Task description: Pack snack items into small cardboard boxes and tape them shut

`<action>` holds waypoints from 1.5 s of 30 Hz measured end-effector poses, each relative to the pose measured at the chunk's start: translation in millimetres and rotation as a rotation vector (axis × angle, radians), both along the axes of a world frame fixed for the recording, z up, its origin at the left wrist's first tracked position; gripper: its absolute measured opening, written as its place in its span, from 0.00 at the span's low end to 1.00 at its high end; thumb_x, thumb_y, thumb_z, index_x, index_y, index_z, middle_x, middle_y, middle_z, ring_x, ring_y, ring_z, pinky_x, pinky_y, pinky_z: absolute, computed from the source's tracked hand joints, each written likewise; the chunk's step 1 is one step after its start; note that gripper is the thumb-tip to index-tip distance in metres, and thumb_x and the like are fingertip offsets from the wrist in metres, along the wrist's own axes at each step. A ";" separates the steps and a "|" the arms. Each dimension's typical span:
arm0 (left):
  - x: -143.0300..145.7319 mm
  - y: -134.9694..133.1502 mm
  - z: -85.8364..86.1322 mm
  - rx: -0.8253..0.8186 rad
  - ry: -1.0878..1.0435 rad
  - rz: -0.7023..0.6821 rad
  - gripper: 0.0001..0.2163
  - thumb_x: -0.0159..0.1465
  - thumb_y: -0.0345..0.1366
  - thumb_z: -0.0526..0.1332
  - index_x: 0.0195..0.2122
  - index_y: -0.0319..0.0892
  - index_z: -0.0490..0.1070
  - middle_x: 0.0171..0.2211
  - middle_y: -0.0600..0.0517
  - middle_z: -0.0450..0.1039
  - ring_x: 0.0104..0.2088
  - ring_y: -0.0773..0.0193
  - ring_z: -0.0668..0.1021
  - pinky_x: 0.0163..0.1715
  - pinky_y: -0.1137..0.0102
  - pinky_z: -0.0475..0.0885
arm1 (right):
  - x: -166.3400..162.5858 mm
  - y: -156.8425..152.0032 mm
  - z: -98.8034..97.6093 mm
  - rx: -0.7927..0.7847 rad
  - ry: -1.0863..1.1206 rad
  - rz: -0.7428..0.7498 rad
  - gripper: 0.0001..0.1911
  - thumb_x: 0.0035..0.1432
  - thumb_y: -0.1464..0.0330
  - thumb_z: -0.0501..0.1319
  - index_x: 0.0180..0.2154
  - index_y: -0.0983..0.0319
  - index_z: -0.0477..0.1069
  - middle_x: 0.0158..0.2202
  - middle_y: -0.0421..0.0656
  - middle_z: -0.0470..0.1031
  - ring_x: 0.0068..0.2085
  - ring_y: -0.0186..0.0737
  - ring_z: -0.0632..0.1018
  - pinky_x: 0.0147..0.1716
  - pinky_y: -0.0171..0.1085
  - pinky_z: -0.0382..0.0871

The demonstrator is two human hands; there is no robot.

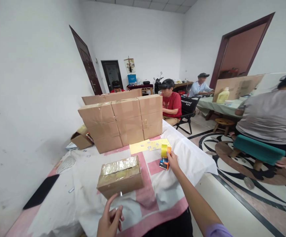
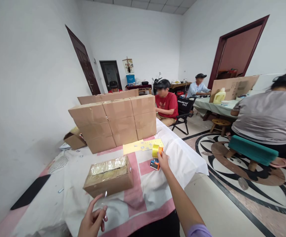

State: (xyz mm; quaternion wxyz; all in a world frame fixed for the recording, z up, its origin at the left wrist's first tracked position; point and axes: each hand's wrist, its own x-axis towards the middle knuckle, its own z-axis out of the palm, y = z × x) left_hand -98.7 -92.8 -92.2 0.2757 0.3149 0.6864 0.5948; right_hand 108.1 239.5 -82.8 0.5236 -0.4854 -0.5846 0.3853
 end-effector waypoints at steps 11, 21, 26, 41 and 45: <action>20.5 0.8 9.1 -0.006 0.006 -0.106 0.36 0.61 0.57 0.63 0.64 0.39 0.59 0.19 0.59 0.70 0.16 0.67 0.69 0.19 0.73 0.66 | -20.2 14.3 14.1 -0.095 -0.488 -0.138 0.51 0.44 0.54 0.73 0.64 0.62 0.52 0.59 0.61 0.65 0.59 0.66 0.70 0.56 0.54 0.62; 9.6 -21.3 -11.8 -0.044 -0.002 -0.107 0.37 0.62 0.57 0.62 0.66 0.40 0.58 0.19 0.60 0.69 0.17 0.66 0.68 0.21 0.72 0.66 | -0.2 40.2 20.7 -0.135 -0.404 0.106 0.28 0.53 0.71 0.66 0.55 0.67 0.64 0.47 0.51 0.77 0.44 0.46 0.79 0.41 0.39 0.74; 4.8 -25.9 -14.3 -0.084 -0.037 -0.147 0.41 0.60 0.60 0.62 0.66 0.38 0.56 0.19 0.59 0.70 0.18 0.65 0.69 0.22 0.72 0.66 | 26.2 50.9 21.7 -0.172 -0.397 0.169 0.19 0.57 0.71 0.64 0.51 0.66 0.71 0.42 0.44 0.79 0.38 0.40 0.79 0.38 0.38 0.75; -6.1 -31.2 -37.4 -0.123 -0.006 -0.099 0.37 0.61 0.59 0.62 0.65 0.41 0.62 0.20 0.59 0.70 0.19 0.65 0.71 0.24 0.72 0.67 | 60.1 75.9 15.5 -0.132 -0.800 0.053 0.34 0.60 0.55 0.64 0.63 0.63 0.63 0.56 0.56 0.69 0.55 0.54 0.73 0.52 0.42 0.65; 1.7 -28.5 -30.6 -0.133 0.095 -0.092 0.31 0.62 0.58 0.60 0.60 0.44 0.69 0.21 0.59 0.70 0.20 0.65 0.70 0.26 0.71 0.67 | 60.9 77.4 11.8 -0.166 -0.872 0.078 0.33 0.61 0.52 0.62 0.62 0.62 0.64 0.58 0.58 0.65 0.56 0.60 0.71 0.54 0.48 0.63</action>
